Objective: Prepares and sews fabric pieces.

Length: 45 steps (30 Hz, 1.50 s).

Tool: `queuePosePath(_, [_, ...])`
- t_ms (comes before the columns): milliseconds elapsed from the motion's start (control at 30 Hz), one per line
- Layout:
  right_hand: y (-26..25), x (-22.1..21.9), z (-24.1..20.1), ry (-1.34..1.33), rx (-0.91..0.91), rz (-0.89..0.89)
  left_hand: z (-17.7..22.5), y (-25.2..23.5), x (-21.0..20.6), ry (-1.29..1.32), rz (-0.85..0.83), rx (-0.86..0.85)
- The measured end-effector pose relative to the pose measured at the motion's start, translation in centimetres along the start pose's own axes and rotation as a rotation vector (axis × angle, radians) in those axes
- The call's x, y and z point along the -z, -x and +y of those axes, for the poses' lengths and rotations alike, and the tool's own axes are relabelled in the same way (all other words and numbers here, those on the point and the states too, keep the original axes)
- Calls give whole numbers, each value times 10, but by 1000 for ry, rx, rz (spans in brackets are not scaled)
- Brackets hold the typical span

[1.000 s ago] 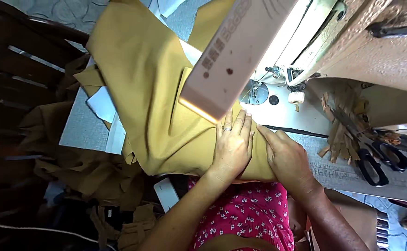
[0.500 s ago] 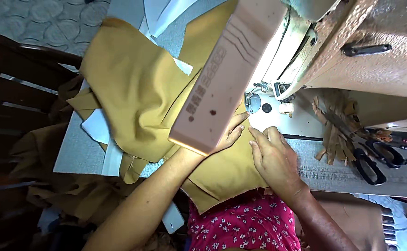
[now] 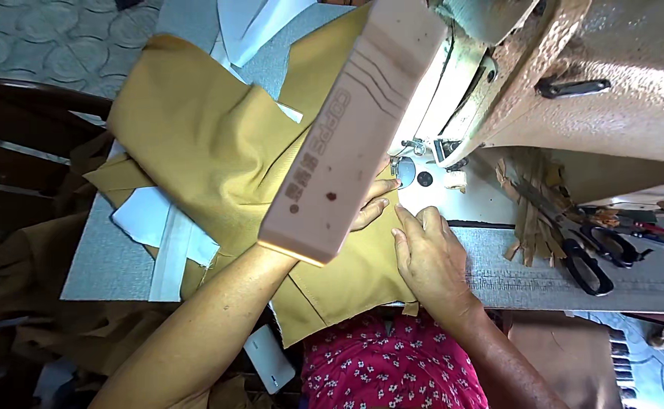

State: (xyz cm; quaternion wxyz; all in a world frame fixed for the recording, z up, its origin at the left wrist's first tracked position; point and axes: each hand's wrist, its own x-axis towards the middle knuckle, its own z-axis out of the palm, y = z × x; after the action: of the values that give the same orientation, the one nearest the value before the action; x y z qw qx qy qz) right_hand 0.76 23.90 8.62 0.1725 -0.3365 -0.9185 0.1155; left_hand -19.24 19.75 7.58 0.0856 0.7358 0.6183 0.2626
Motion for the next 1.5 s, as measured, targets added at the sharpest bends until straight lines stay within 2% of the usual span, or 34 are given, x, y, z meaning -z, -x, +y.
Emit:
queuePosePath(233, [-1,-2,0,-5,13,-8,-28,6,-8,-37,-10,-89])
queuePosePath(467, [-6,1,1,-30,13,-55,-36,4,-8,-66,-40,-20])
queuePosePath(533, [-8,4,2,-64,3,-99,-15,3,-1,-125,-82,67])
queuePosePath(600, [-8,4,5,-95,13,-99,31,8,3,-166,-87,204])
queuePosePath(667, [-6,5,10,-150,40,-99,79,17,-5,-66,-33,333])
queuePosePath(767, [7,12,21,-330,59,-92,108,40,-28,14,88,407])
queuePosePath(900, [57,17,31,-548,96,-13,108,52,-38,91,142,398])
queuePosePath(1033, [90,14,22,-447,202,15,108,51,-36,106,145,403])
queuePosePath(1200, [86,2,8,-283,235,212,110,49,-30,163,153,423])
queuePosePath(1400, [84,3,0,-220,229,216,112,48,-23,219,128,447])
queuePosePath(1500, [86,4,1,-258,242,276,112,48,-21,228,109,456])
